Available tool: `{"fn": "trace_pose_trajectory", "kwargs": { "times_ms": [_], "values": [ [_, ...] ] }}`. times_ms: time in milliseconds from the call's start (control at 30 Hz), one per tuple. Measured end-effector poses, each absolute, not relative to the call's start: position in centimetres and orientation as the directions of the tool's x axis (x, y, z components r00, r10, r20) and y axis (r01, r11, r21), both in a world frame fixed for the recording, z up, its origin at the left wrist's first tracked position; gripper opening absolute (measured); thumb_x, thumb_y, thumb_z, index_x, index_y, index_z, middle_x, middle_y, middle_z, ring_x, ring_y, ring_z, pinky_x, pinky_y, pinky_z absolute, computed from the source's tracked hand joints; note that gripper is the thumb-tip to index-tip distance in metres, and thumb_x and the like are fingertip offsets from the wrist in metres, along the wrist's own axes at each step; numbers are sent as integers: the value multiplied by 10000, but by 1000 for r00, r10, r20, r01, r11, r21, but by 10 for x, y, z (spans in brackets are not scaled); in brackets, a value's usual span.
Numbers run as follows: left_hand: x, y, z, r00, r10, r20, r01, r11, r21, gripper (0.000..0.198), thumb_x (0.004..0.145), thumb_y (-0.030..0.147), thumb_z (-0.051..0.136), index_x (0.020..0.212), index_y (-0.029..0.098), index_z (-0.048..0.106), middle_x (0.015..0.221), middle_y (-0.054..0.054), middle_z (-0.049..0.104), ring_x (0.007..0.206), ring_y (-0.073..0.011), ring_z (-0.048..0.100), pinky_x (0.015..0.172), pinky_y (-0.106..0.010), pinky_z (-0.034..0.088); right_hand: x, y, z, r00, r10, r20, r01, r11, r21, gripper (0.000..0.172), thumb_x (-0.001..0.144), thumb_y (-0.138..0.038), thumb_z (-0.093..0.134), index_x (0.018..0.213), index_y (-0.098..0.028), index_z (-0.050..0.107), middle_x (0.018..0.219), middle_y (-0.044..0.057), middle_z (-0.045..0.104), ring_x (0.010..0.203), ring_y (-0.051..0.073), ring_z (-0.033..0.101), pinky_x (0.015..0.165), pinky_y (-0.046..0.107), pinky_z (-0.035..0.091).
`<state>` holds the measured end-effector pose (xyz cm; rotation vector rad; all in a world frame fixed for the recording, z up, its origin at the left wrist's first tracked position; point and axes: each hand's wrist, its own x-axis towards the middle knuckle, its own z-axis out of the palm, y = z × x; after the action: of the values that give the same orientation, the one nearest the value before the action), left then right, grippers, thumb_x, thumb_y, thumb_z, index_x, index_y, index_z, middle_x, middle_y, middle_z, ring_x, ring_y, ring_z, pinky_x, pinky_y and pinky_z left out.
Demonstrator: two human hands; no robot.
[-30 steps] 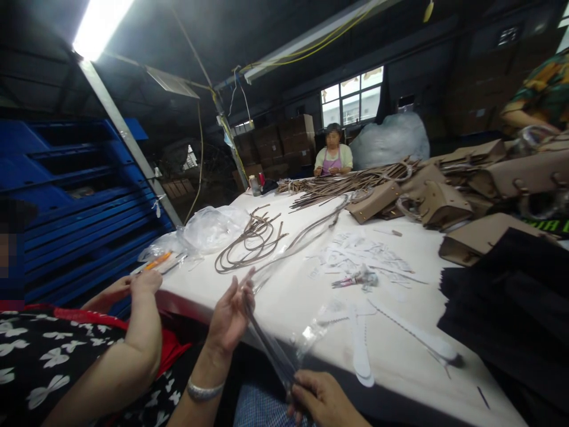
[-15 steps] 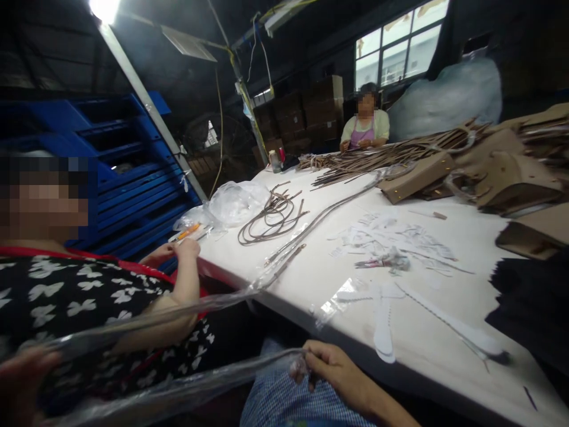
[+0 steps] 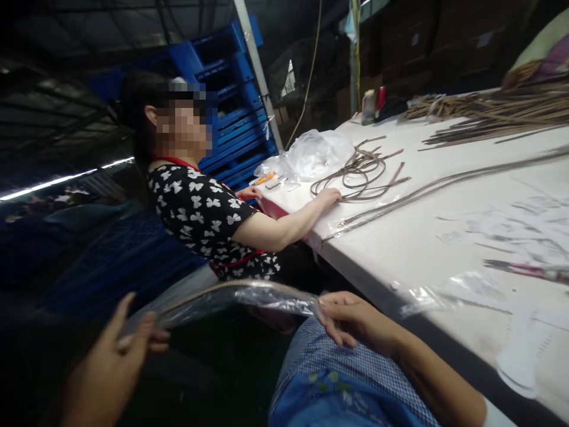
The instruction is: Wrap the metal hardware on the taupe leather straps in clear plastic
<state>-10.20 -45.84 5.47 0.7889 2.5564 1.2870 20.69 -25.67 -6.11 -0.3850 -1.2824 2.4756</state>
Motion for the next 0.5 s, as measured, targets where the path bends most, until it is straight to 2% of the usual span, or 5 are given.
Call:
{"fn": "trace_pose_trajectory", "kwargs": {
  "times_ms": [67,133,233,367,500],
  "values": [
    [-83,-439,17,-810,578,102,461,520,719,603,802,438,680,1368,436,472,604,75,679,593,-265,670,687,-457,571,193,-259,-63,-913,391,-117,-125,-541,-832,362,891,-435,595,701,-127,586,467,-35,527,342,26,274,391,200,134],
    [-51,-418,-22,-623,758,192,574,277,771,527,804,388,687,1316,385,566,975,10,754,900,-267,704,898,-413,546,179,-263,-69,-919,362,-155,-67,-531,-844,400,888,-457,588,664,-126,581,470,-32,513,356,30,276,399,211,126],
    [-6,-389,-70,-252,951,179,528,-20,849,531,783,220,718,1287,351,614,1370,-5,581,1299,-268,501,1151,-377,339,162,-267,-80,-914,351,-203,-31,-561,-828,426,865,-485,605,628,-133,570,489,-33,501,369,33,264,398,214,126],
    [8,-361,-108,-210,968,135,263,-77,962,429,858,109,576,1228,305,669,1256,-48,660,1194,-249,585,1110,-379,392,161,-270,-90,-897,383,-219,-69,-612,-788,375,858,-474,633,729,-123,646,559,-27,531,405,37,280,411,200,173],
    [-11,-343,-123,-214,959,183,254,-127,959,394,869,77,518,1130,285,726,1167,-46,702,1135,-238,614,1083,-368,413,175,-270,-93,-915,332,-230,-44,-648,-761,319,877,-423,640,902,-112,709,753,34,613,592,82,477,566,198,356]
  ]
}}
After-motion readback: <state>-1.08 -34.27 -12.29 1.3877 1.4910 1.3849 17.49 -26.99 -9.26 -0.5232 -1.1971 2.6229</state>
